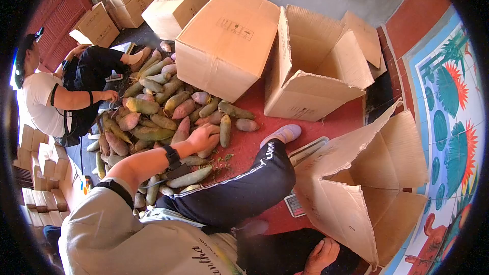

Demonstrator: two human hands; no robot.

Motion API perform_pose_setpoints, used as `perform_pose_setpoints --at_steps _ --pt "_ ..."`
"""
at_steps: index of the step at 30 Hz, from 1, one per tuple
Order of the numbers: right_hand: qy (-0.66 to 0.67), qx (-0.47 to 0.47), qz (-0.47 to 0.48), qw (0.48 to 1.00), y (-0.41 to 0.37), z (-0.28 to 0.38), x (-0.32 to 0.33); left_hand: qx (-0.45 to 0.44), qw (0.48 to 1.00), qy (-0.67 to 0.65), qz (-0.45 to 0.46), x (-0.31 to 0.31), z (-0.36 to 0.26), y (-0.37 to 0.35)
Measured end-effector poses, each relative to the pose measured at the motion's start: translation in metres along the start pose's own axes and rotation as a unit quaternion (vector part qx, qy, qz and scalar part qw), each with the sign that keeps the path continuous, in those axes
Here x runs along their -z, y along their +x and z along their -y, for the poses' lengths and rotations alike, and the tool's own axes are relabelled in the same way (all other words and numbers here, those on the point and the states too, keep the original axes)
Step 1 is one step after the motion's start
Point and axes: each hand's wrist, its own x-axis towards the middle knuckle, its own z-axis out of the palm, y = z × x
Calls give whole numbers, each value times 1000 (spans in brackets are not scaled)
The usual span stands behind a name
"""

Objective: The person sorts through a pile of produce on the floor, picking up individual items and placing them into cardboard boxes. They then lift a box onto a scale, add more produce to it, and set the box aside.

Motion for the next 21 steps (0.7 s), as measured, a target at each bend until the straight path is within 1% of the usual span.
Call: perform_pose_setpoints --at_steps 2,3,4,5,6,7,8,9,11,12,13,15,16,17,18,19,20,21 --pt "-11 -24 -18 1000 1 5 4 103 983 -18 154 15 0 -21" --pt "-15 -25 -4 1000 0 -1 5 107 980 -25 165 -21 28 -30" --pt "-4 -34 -2 999 1 -3 3 -3 973 108 206 -70 76 -38" --pt "11 -44 -1 999 2 -3 -1 -112 934 241 240 -98 103 -46" --pt "11 -44 -1 999 3 -2 -5 -112 934 241 240 -100 99 -52" --pt "12 -46 3 999 4 -2 -6 -7 954 156 256 -98 89 -61" --pt "12 -48 7 999 4 -2 -7 98 956 69 268 -97 81 -69" --pt "11 -48 9 999 5 0 -7 98 956 67 269 -101 77 -76" --pt "5 -49 5 999 8 6 -3 43 936 101 334 -110 70 -84" --pt "2 -49 5 999 9 9 -1 38 917 120 379 -115 63 -80" --pt "3 -44 -3 999 11 12 0 35 917 119 378 -118 55 -77" --pt "2 -41 -12 999 12 12 -1 -87 925 145 341 -115 38 -72" --pt "4 -50 -5 999 9 9 -3 -103 893 168 404 -110 27 -64" --pt "6 -58 2 998 7 7 -3 -104 893 167 404 -121 35 -66" --pt "5 -58 2 998 8 7 -3 -139 904 173 365 -141 48 -72" --pt "12 -62 8 998 8 8 -2 -173 912 178 326 -145 50 -74" --pt "18 -65 14 998 9 10 -1 -173 912 177 326 -147 52 -75" --pt "17 -64 14 998 9 10 -1 -117 920 153 341 -138 44 -75"
